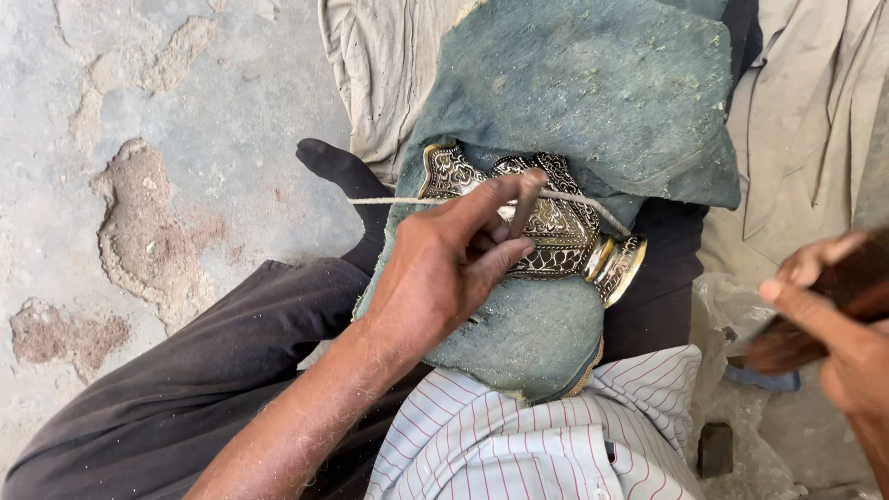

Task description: The person sits on the floor and uses a hammer and chisel to engrave a decorative pattern on a silver-colored metal object. The object is held steady on a cloth pad on the lap while the person repeatedly strikes the chisel to create fine details.

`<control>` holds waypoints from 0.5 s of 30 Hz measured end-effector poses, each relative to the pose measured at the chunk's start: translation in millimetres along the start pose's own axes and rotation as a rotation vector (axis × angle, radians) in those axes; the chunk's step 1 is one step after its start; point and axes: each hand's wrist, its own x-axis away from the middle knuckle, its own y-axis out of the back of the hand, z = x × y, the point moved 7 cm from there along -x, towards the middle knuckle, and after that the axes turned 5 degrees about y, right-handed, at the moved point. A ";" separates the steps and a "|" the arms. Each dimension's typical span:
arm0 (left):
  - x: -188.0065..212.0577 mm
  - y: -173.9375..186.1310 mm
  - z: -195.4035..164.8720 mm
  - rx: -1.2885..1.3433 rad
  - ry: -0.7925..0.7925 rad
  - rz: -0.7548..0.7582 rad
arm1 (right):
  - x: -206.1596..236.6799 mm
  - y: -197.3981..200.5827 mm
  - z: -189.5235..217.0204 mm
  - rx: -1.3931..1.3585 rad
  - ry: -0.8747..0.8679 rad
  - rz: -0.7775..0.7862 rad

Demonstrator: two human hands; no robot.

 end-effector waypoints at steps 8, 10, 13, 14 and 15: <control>-3.6 1.4 0.5 -0.020 -0.163 -0.007 | -63.0 -15.1 4.9 0.752 -0.299 0.268; -0.3 -0.5 3.7 0.014 -0.181 -0.008 | -69.8 -26.5 36.6 0.803 -0.122 0.311; -5.5 -6.2 16.6 0.094 -0.103 0.049 | -80.1 -61.4 77.7 0.822 0.025 0.379; -7.4 -8.3 15.0 0.106 -0.111 0.038 | -85.7 -72.3 84.3 0.804 0.036 0.397; -7.5 -9.2 13.7 0.119 -0.111 0.024 | -89.9 -80.7 89.1 0.761 0.053 0.421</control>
